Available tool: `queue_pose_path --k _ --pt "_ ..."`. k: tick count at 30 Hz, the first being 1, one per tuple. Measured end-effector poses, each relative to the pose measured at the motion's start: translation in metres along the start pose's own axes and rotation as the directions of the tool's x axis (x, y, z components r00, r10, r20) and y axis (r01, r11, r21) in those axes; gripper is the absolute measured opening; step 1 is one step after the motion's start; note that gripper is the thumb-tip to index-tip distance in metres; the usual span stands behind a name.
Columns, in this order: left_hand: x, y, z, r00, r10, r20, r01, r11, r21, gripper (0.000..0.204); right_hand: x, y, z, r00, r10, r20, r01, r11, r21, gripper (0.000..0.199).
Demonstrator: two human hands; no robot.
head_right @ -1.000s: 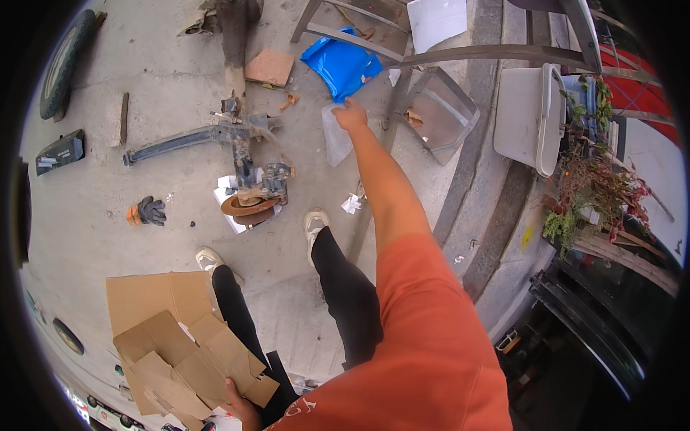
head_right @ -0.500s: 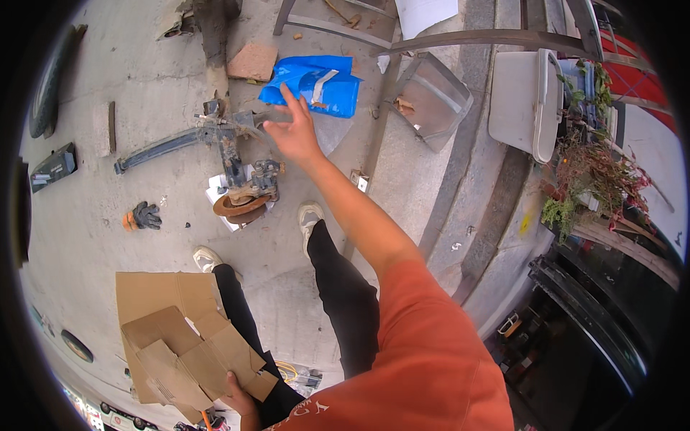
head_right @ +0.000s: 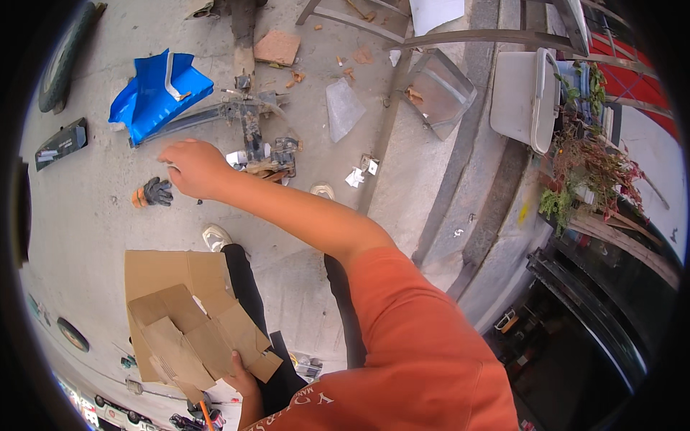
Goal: The person carries a hairdryer and a small black object from outside into a workshop, places them on a shelf, then picks up cardboard pieces and a long white box. They walk outside and load the cardboard and box into the trunk of a white car.
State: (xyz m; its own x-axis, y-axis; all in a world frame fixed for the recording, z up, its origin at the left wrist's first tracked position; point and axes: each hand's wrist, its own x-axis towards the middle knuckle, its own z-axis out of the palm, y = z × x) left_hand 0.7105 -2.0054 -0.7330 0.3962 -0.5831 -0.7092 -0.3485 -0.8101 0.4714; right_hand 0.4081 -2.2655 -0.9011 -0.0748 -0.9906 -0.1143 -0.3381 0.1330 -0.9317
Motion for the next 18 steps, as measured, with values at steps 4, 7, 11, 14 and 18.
queue_pose_path --k 4,7,11,14,18 --pt "0.015 -0.004 -0.019 0.997 -0.068 -0.032 0.066 0.997 -0.044 0.051 -0.128 0.073 0.083 0.768 0.314 0.558 -0.128 0.929 -0.347 0.023" --pt "0.012 -0.015 -0.039 0.992 -0.106 -0.063 0.101 0.991 -0.086 0.048 -0.167 0.101 0.114 0.698 0.414 0.585 -0.087 0.859 -0.504 0.022" --pt "0.02 -0.022 -0.057 0.976 -0.185 -0.112 0.165 0.972 -0.165 0.052 -0.14 0.148 0.161 0.794 0.43 0.431 -0.074 0.771 -0.632 0.02" --pt "0.024 -0.06 -0.086 0.938 -0.315 -0.146 0.275 0.93 -0.243 0.057 -0.07 0.174 0.17 0.833 0.399 0.384 0.019 0.672 -0.74 0.02" --pt "0.024 -0.05 -0.084 0.936 -0.256 -0.24 0.195 0.949 -0.249 0.061 -0.016 0.242 0.171 0.851 0.503 0.15 -0.129 0.476 -0.87 0.024"
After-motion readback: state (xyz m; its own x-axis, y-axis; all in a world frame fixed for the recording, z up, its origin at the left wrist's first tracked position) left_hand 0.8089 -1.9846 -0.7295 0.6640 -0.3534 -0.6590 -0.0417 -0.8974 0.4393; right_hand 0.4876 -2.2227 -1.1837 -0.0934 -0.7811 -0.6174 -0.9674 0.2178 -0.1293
